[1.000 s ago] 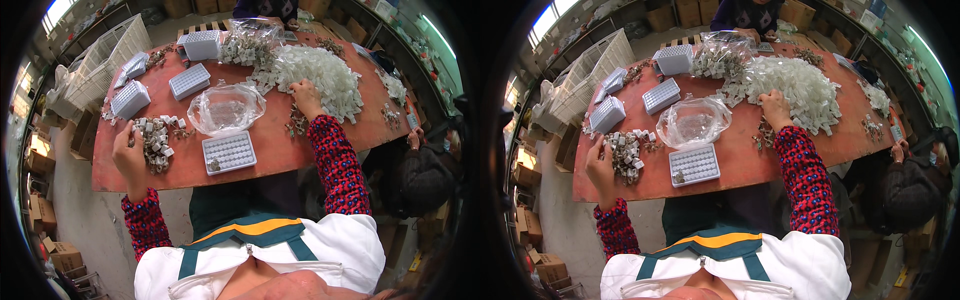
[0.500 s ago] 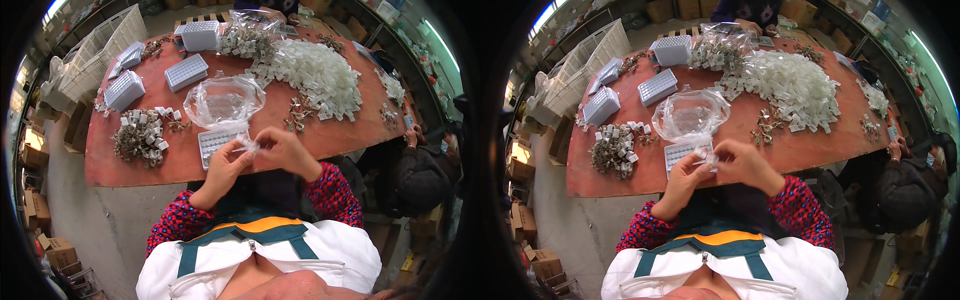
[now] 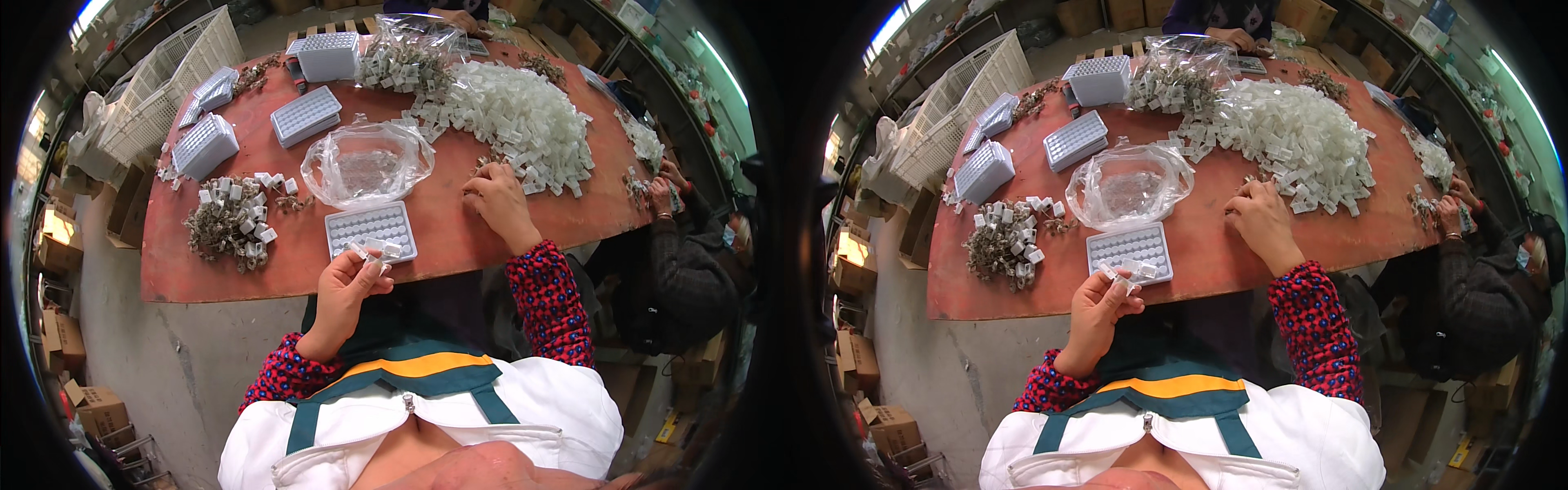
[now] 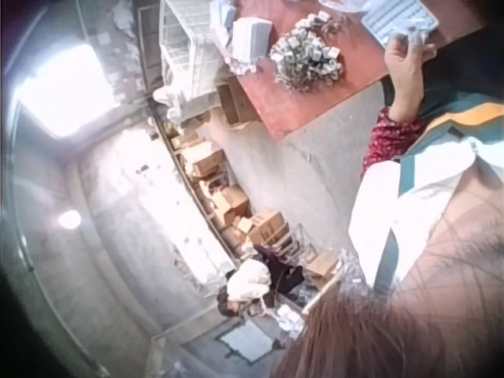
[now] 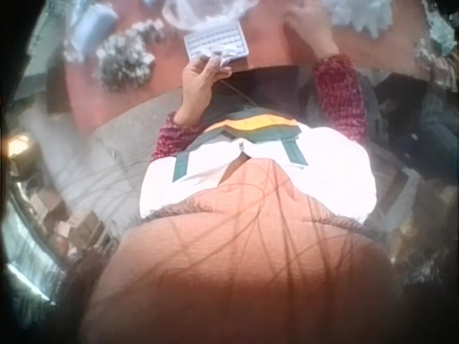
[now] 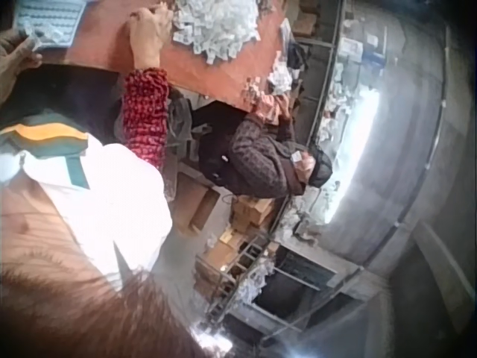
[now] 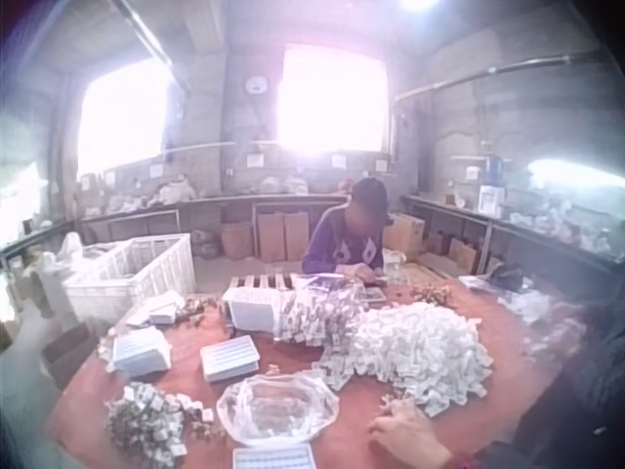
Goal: The person repeatedly picks small white plastic housings and metal contacts from a table, inserts the contacts into the housings, and places the assembled units into a compartmentalized tray. The person handles items one at a time and continues the cycle throughout the clip.
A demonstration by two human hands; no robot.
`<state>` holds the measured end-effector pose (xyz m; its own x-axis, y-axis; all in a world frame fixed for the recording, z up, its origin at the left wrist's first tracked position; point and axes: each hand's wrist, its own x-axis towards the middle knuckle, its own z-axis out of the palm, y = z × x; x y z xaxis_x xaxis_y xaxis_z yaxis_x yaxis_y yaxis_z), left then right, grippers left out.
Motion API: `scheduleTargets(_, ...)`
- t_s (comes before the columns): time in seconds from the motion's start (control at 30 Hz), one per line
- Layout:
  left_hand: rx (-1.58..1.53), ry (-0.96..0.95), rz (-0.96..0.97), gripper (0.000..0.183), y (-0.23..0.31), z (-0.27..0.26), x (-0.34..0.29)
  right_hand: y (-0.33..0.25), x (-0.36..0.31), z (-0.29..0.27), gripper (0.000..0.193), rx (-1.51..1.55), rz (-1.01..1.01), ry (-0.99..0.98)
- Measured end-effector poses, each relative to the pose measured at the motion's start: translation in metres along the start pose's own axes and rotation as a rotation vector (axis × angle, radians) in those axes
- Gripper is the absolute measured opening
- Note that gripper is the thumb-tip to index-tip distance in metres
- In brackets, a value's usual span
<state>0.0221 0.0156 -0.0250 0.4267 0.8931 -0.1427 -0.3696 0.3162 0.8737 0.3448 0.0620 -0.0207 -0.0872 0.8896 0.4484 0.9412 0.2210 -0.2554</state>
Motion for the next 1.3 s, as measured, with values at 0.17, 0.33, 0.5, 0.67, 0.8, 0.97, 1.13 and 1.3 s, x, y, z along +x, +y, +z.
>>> scheduleTargets(0.17,-0.011,-0.011,0.008,0.027,-0.001,0.0,-0.001,0.001,0.007,-0.005,0.023,1.118,0.406,0.021)
scheduleTargets(0.33,-0.018,-0.012,0.041,0.027,0.0,0.001,-0.002,-0.002,0.014,-0.017,0.027,1.546,0.387,0.12)
scheduleTargets(0.5,-0.019,0.015,0.04,0.028,0.004,0.0,-0.004,0.012,0.007,-0.008,0.023,0.008,0.271,-0.298)
scheduleTargets(0.67,0.021,0.028,0.057,0.028,0.005,-0.001,-0.007,0.026,0.001,0.008,0.024,0.773,0.425,-0.101)
scheduleTargets(0.8,0.016,0.029,0.051,0.029,0.005,-0.002,-0.005,0.016,-0.004,-0.015,0.033,0.414,0.325,-0.122)
scheduleTargets(0.97,0.025,0.028,0.055,0.029,0.004,-0.001,-0.006,-0.008,-0.015,-0.04,0.04,0.148,-0.221,-0.202)
scheduleTargets(1.13,0.046,0.01,0.057,0.029,0.004,0.001,-0.008,-0.01,-0.009,-0.026,0.026,0.475,-0.059,-0.151)
scheduleTargets(1.3,0.053,0.022,0.055,0.029,0.006,-0.001,-0.009,0.001,0.006,-0.024,0.019,1.247,0.538,0.192)
